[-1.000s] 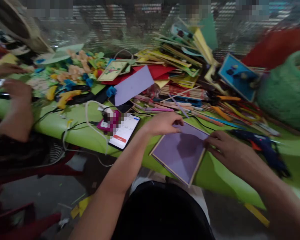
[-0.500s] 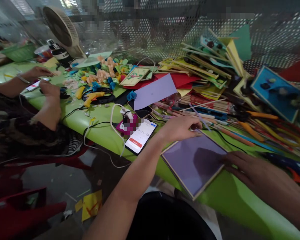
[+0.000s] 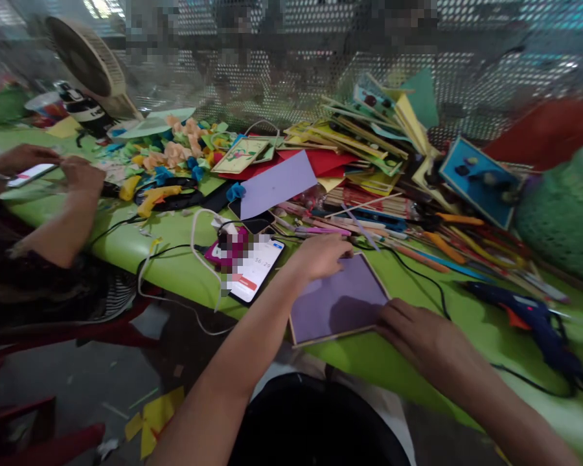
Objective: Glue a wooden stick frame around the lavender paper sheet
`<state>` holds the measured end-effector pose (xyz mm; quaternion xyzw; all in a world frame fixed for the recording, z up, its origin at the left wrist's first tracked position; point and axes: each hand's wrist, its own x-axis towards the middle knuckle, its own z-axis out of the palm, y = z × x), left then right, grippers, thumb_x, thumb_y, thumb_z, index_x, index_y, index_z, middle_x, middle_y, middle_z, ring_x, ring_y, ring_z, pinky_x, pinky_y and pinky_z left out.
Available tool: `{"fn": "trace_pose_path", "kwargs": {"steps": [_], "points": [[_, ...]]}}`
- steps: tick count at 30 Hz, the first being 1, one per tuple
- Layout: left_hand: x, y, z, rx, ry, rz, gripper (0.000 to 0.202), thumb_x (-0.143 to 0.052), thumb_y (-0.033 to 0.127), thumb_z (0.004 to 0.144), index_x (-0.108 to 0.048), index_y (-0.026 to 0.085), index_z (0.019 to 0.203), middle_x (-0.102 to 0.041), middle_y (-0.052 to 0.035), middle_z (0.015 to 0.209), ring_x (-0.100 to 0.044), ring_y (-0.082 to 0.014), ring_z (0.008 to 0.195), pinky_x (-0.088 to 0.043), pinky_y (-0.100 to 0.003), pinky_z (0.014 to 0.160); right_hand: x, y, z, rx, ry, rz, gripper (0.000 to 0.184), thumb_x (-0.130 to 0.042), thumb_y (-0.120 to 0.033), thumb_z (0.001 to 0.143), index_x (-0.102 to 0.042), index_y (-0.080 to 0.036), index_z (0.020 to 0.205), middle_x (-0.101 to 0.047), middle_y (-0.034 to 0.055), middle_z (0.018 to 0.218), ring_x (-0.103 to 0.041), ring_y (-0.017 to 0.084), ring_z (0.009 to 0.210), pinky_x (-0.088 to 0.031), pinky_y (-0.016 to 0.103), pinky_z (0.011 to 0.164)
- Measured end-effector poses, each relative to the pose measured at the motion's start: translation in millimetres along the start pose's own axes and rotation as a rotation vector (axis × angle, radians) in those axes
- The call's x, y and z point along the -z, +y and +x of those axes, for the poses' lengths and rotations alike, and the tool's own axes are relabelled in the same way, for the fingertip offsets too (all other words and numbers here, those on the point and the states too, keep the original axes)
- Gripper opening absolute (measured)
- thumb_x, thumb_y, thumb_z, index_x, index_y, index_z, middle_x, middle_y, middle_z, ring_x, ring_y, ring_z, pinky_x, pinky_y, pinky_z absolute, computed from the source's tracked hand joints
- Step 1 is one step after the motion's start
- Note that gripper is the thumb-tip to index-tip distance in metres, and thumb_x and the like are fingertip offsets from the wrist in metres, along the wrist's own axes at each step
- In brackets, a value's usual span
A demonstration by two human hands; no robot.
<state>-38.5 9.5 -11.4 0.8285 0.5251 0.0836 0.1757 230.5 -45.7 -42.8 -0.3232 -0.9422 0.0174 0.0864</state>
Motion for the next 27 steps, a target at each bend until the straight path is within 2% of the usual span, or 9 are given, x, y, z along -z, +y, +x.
{"fn": "trace_pose_path", "kwargs": {"steps": [3,5,9,13,16,20,27], "points": [[-0.6,2,2,-0.071,-0.01,-0.05,0.03,-0.061,0.014,0.092,-0.07,0.02,0.12,-0.068,-0.0092,0.126,-0.062,-0.023,0.122,-0.05,-0.034,0.102,3,-13,-4,0.057,-0.023,0.029,0.026,-0.044,-0.037,0.105,-0.065,-0.025,0.096,-0.069,0.0041,0.087,-0.068,0.017,0.069,-0.05,0.03,0.063],[-1.9,3,5,-0.134,-0.024,-0.107,0.032,-0.065,0.017,0.091,-0.068,0.02,0.123,-0.068,-0.0092,0.126,-0.062,-0.0223,0.121,-0.048,-0.033,0.103,3,-15,-6,0.033,0.001,0.006,0.025,-0.044,-0.035,0.105,-0.065,-0.025,0.094,-0.068,0.0036,0.084,-0.066,0.017,0.066,-0.047,0.031,0.061],[-7.3,9,11,-0.229,-0.054,-0.223,0.035,-0.068,0.024,0.091,-0.066,0.019,0.125,-0.068,-0.0079,0.13,-0.062,-0.0216,0.12,-0.046,-0.032,0.104,-2,-5,-4,-0.111,0.046,-0.032,0.026,-0.044,-0.034,0.104,-0.066,-0.023,0.097,-0.069,0.0053,0.089,-0.066,0.02,0.066,-0.047,0.033,0.06],[-13.0,19,14,-0.301,-0.038,-0.203,0.023,-0.067,0.022,0.09,-0.071,0.017,0.112,-0.07,-0.0085,0.122,-0.061,-0.022,0.117,-0.045,-0.034,0.104,-6,8,3,-0.244,0.094,0.095,0.021,-0.05,-0.036,0.1,-0.066,-0.022,0.097,-0.069,0.0065,0.093,-0.068,0.022,0.075,-0.05,0.034,0.064],[-16.3,28,13,-0.304,-0.04,-0.145,0.018,-0.067,0.029,0.091,-0.072,0.018,0.105,-0.07,-0.0076,0.112,-0.061,-0.0227,0.111,-0.046,-0.034,0.099,-6,15,1,-0.277,0.162,0.207,0.018,-0.055,-0.035,0.097,-0.067,-0.023,0.102,-0.071,0.007,0.096,-0.07,0.023,0.084,-0.053,0.036,0.071],[-24.1,44,7,-0.293,-0.086,-0.067,0.025,-0.064,0.041,0.093,-0.07,0.02,0.104,-0.07,-0.0064,0.107,-0.063,-0.0238,0.106,-0.048,-0.035,0.091,-3,27,-12,-0.297,0.239,0.238,0.023,-0.058,-0.037,0.096,-0.069,-0.023,0.109,-0.075,0.0091,0.105,-0.07,0.027,0.098,-0.056,0.043,0.083],[-38.3,70,-8,-0.21,0.015,0.088,0.016,-0.057,0.028,0.097,-0.065,0.018,0.107,-0.07,-0.0096,0.113,-0.063,-0.0266,0.11,-0.05,-0.038,0.088,-8,36,-24,-0.258,0.272,0.232,0.027,-0.05,-0.03,0.099,-0.073,-0.023,0.111,-0.076,0.0099,0.108,-0.07,0.027,0.101,-0.056,0.046,0.089]]}}
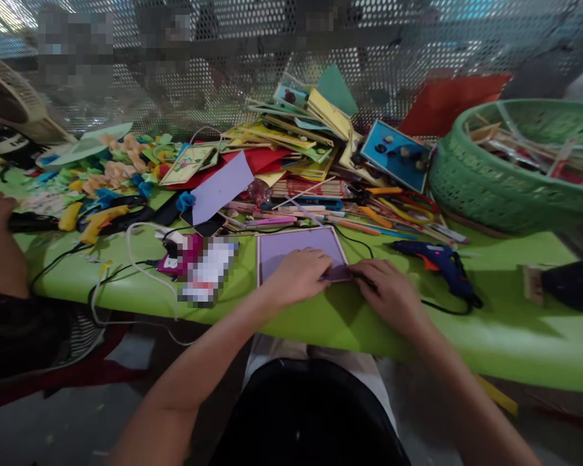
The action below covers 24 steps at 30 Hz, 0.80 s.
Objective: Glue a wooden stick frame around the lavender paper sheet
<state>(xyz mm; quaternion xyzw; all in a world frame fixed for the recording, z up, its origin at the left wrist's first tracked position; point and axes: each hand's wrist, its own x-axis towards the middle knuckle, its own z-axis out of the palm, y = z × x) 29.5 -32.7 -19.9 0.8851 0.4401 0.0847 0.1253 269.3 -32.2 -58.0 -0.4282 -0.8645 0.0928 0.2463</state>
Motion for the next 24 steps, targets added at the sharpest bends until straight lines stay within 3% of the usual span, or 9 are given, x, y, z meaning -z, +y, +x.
{"fn": "trace_pose_path", "kwargs": {"steps": [9,24], "points": [[-11.9,10,-10,0.084,0.046,-0.006,0.014,-0.052,0.024,0.099,-0.063,0.017,0.104,-0.07,-0.0079,0.106,-0.065,-0.0242,0.102,-0.051,-0.036,0.088,-3,-2,-1,0.017,0.009,0.022,0.027,-0.051,-0.026,0.098,-0.074,-0.026,0.112,-0.075,0.0084,0.107,-0.068,0.026,0.101,-0.053,0.046,0.09],[-13.9,8,-12,0.104,0.031,-0.105,0.016,-0.049,0.027,0.104,-0.062,0.019,0.109,-0.069,-0.0065,0.113,-0.062,-0.0215,0.111,-0.048,-0.036,0.098,-5,-1,-1,-0.001,0.007,0.064,0.027,-0.051,-0.027,0.098,-0.074,-0.027,0.112,-0.075,0.0078,0.108,-0.067,0.027,0.103,-0.052,0.048,0.092]]}}
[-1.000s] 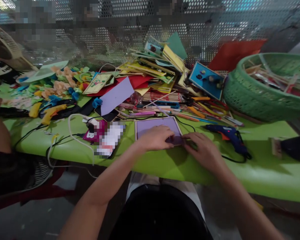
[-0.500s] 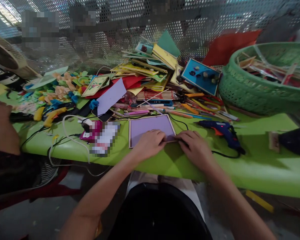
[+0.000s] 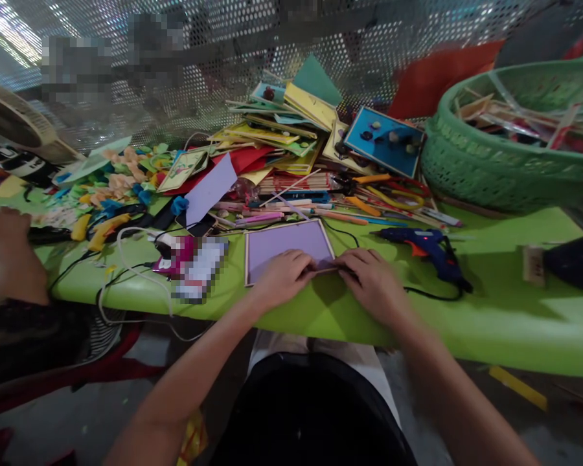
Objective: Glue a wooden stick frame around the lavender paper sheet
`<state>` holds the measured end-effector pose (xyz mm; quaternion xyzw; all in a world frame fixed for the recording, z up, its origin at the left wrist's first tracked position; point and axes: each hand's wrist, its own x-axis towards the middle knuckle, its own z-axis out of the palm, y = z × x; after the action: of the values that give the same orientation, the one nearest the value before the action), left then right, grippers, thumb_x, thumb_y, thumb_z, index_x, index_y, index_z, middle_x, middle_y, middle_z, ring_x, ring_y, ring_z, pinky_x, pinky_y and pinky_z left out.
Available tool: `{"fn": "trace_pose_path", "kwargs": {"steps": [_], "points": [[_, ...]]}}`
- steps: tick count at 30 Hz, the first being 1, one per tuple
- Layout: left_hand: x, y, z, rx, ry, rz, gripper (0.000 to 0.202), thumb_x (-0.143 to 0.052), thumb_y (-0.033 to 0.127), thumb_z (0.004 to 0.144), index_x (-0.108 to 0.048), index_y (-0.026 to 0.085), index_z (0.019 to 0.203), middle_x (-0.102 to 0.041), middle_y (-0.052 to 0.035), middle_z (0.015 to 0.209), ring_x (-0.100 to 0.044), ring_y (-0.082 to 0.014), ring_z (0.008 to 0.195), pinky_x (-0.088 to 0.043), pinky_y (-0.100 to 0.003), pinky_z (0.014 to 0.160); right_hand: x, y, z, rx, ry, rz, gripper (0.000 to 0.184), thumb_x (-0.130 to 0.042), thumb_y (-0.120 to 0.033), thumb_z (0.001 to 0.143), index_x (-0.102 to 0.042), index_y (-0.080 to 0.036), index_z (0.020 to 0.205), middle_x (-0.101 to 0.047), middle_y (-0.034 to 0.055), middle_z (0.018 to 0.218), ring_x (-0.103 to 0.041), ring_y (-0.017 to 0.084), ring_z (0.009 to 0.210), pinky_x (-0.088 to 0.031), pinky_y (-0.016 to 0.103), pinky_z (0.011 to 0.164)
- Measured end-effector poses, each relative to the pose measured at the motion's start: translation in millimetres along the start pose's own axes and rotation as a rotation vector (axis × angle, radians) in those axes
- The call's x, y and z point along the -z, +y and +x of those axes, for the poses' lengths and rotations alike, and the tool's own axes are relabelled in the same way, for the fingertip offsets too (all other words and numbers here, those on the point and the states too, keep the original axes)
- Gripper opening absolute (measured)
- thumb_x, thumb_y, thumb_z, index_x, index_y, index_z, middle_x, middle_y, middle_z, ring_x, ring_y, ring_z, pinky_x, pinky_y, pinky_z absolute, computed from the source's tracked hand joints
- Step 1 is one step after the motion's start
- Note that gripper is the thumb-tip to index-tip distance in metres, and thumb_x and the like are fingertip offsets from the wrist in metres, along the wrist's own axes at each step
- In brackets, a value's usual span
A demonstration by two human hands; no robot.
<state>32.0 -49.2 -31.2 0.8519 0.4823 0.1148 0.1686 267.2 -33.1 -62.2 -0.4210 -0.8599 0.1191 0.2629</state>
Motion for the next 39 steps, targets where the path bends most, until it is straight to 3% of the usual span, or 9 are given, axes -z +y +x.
{"fn": "trace_pose_path", "kwargs": {"steps": [14,17,21,25,27,30,34,36,39], "points": [[-1.4,-2,-2,0.003,-0.018,-0.001,0.019,-0.049,0.029,0.105,-0.064,0.019,0.113,-0.069,-0.0072,0.115,-0.061,-0.0212,0.112,-0.048,-0.037,0.1,-3,4,-3,0.028,0.023,0.018,0.028,-0.051,-0.029,0.099,-0.073,-0.027,0.116,-0.074,0.0096,0.109,-0.067,0.029,0.105,-0.053,0.05,0.093],[-2.3,-2,-2,0.005,-0.009,-0.012,0.019,-0.051,0.029,0.104,-0.064,0.019,0.113,-0.069,-0.007,0.115,-0.061,-0.0214,0.112,-0.048,-0.038,0.1,4,0,-5,0.003,0.07,0.026,0.028,-0.052,-0.031,0.098,-0.072,-0.027,0.118,-0.074,0.0099,0.111,-0.067,0.03,0.107,-0.054,0.05,0.093],[-3.1,-2,-2,0.03,-0.003,-0.018,0.017,-0.052,0.027,0.103,-0.065,0.02,0.111,-0.069,-0.0063,0.112,-0.061,-0.0211,0.111,-0.048,-0.037,0.099,34,9,-17,-0.137,0.191,-0.053,0.029,-0.052,-0.035,0.1,-0.069,-0.024,0.12,-0.073,0.0115,0.114,-0.067,0.028,0.106,-0.053,0.043,0.094],[-2.0,-2,-2,0.034,-0.003,-0.009,0.017,-0.05,0.025,0.103,-0.065,0.019,0.109,-0.069,-0.0064,0.112,-0.061,-0.0213,0.11,-0.048,-0.036,0.098,66,39,-39,-0.331,0.312,-0.294,0.037,-0.05,-0.043,0.099,-0.071,-0.019,0.116,-0.072,0.016,0.112,-0.066,0.031,0.104,-0.051,0.043,0.092],[-1.5,-2,-2,0.026,-0.002,-0.012,0.017,-0.05,0.024,0.103,-0.065,0.018,0.108,-0.069,-0.0064,0.111,-0.061,-0.0212,0.11,-0.048,-0.036,0.098,77,53,-48,-0.473,0.239,-0.413,0.047,-0.048,-0.052,0.097,-0.071,-0.018,0.12,-0.07,0.0183,0.11,-0.066,0.032,0.094,-0.051,0.044,0.084],[-1.7,-3,-2,0.021,0.002,-0.021,0.016,-0.05,0.023,0.103,-0.065,0.019,0.107,-0.069,-0.0057,0.11,-0.062,-0.0207,0.109,-0.048,-0.034,0.097,84,62,-51,-0.648,0.098,-0.381,0.062,-0.052,-0.064,0.092,-0.064,-0.019,0.133,-0.068,0.0171,0.108,-0.063,0.026,0.073,-0.049,0.041,0.072],[-3.0,-4,-1,0.021,0.02,-0.034,0.016,-0.05,0.022,0.102,-0.065,0.018,0.106,-0.069,-0.0061,0.109,-0.062,-0.0212,0.108,-0.048,-0.035,0.096,86,61,-41,-0.767,0.013,-0.297,0.064,-0.054,-0.055,0.09,-0.055,-0.018,0.141,-0.068,0.0129,0.092,-0.061,0.027,0.071,-0.044,0.037,0.066],[-2.9,-4,-1,0.018,0.023,-0.043,0.016,-0.05,0.022,0.102,-0.065,0.018,0.105,-0.069,-0.0065,0.109,-0.063,-0.0216,0.107,-0.048,-0.035,0.095,88,61,-37,-0.808,0.015,-0.26,0.059,-0.053,-0.049,0.088,-0.056,-0.019,0.138,-0.067,0.0109,0.088,-0.06,0.027,0.072,-0.042,0.036,0.065],[-2.1,-4,-1,0.02,0.011,-0.048,0.016,-0.05,0.022,0.102,-0.065,0.018,0.105,-0.07,-0.0068,0.109,-0.063,-0.0219,0.108,-0.048,-0.035,0.095,88,64,-39,-0.833,0.125,-0.177,0.055,-0.055,-0.048,0.084,-0.059,-0.023,0.133,-0.065,0.0061,0.086,-0.059,0.024,0.069,-0.04,0.034,0.061]]}}
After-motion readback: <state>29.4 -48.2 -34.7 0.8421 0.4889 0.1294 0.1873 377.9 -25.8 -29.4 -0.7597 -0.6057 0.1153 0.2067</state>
